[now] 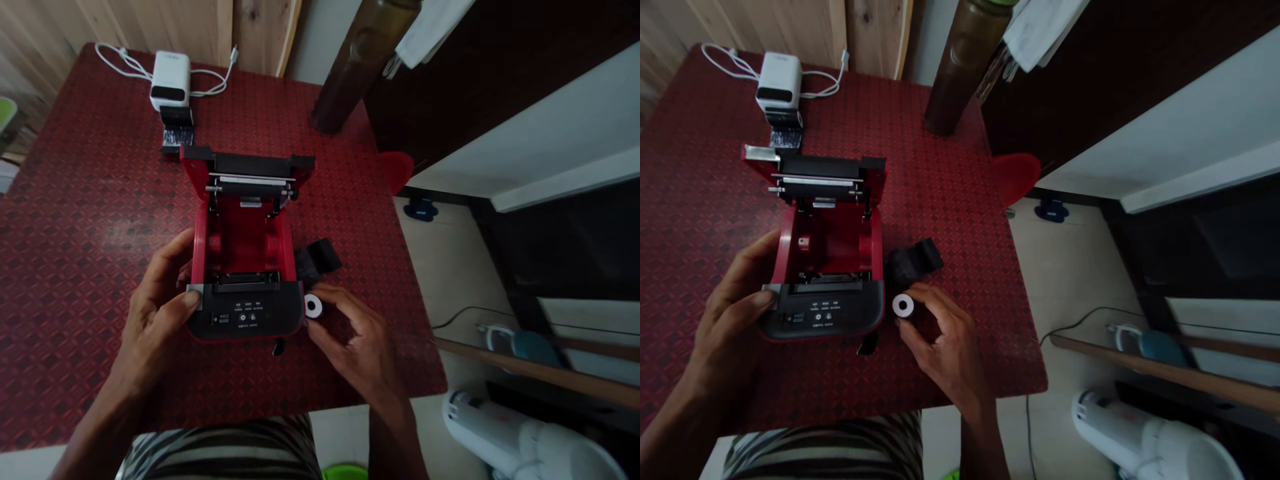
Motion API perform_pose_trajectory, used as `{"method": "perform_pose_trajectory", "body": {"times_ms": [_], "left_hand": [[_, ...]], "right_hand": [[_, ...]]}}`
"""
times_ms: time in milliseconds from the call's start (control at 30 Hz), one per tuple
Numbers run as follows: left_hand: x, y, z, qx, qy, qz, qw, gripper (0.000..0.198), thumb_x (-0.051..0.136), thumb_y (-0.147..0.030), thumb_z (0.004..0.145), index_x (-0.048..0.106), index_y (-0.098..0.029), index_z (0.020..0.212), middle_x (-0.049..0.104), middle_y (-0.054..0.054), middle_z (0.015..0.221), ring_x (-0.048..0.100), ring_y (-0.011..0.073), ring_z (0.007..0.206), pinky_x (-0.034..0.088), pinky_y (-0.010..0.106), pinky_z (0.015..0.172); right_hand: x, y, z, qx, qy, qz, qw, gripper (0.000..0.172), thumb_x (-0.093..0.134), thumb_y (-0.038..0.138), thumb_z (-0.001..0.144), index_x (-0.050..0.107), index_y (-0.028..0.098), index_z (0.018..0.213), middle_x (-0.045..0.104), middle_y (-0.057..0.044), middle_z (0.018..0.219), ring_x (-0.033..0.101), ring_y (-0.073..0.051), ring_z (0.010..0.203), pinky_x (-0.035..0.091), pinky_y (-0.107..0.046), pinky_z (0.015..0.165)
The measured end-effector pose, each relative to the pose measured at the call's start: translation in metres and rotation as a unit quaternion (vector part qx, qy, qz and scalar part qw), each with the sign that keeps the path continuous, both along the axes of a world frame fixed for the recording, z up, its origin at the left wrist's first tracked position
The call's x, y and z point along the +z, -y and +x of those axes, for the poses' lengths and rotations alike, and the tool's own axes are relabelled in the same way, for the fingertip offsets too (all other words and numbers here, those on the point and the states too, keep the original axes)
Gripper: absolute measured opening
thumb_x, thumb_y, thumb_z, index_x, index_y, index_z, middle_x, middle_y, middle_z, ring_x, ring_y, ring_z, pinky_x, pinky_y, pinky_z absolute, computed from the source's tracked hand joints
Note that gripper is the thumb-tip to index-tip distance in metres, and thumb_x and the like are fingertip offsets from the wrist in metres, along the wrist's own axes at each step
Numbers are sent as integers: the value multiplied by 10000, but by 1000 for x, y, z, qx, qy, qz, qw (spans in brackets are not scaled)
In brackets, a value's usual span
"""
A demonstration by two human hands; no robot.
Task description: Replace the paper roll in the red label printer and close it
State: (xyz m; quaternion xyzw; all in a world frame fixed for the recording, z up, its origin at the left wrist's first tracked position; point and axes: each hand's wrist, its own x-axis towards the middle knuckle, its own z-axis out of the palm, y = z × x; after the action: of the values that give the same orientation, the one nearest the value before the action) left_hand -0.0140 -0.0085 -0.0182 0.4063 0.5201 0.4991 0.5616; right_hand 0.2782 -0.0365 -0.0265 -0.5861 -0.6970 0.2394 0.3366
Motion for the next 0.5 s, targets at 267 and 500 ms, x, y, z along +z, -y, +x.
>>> {"method": "perform_pose_trajectory", "body": {"times_ms": [267,500], "left_hand": [[-4,0,0,5,-11,23,1000,642,838,-459,1019,717,-406,1647,692,-18,1711,534,412,1678,484,526,1376],[2,-1,7,29,0,20,999,604,832,-427,1016,751,-366,1612,737,-20,1658,606,407,1601,540,494,1298]], "right_hand": [[-6,6,-5,-23,-33,-34,999,312,709,224,1009,849,281,1283,925,-65,1228,898,-256,1076,739,-423,971],[17,4,29,-111,-43,-101,988,250,810,371,1001,865,273,1224,922,-58,1054,874,-240,867,724,-395,818]]}}
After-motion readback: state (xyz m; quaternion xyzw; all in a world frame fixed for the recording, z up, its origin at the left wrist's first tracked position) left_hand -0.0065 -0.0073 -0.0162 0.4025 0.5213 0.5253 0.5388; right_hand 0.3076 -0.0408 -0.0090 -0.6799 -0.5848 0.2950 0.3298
